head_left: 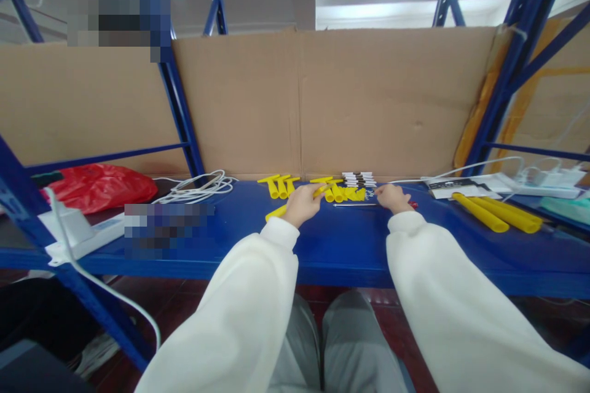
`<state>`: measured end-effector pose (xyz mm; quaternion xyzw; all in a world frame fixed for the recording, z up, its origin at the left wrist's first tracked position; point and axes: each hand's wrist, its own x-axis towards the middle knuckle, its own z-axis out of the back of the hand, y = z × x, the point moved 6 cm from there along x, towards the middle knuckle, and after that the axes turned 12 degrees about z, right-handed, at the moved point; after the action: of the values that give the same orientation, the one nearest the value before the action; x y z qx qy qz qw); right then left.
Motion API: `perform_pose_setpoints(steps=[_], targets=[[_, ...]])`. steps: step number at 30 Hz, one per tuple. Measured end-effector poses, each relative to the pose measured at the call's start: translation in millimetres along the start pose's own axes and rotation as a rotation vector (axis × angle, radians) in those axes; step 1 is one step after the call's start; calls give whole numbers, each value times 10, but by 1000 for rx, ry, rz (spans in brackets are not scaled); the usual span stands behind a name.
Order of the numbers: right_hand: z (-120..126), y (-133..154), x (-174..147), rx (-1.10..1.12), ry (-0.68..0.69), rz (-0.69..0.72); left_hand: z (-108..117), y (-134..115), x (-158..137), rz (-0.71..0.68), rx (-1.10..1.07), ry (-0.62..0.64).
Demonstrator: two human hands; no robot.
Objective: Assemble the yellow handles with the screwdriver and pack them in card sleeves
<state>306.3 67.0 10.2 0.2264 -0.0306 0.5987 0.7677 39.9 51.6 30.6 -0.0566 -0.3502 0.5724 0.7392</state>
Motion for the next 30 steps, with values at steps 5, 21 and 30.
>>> perform_pose_setpoints(steps=[5,21,30], targets=[[-139,-27,98,-22,8,100,-23,-3,3,-1,-4,28],[-276,-38,182,-130,82,169,-32,-30,-17,-77,32,29],[-261,24,194,-190,36,223,-29,-41,-28,-81,28,36]])
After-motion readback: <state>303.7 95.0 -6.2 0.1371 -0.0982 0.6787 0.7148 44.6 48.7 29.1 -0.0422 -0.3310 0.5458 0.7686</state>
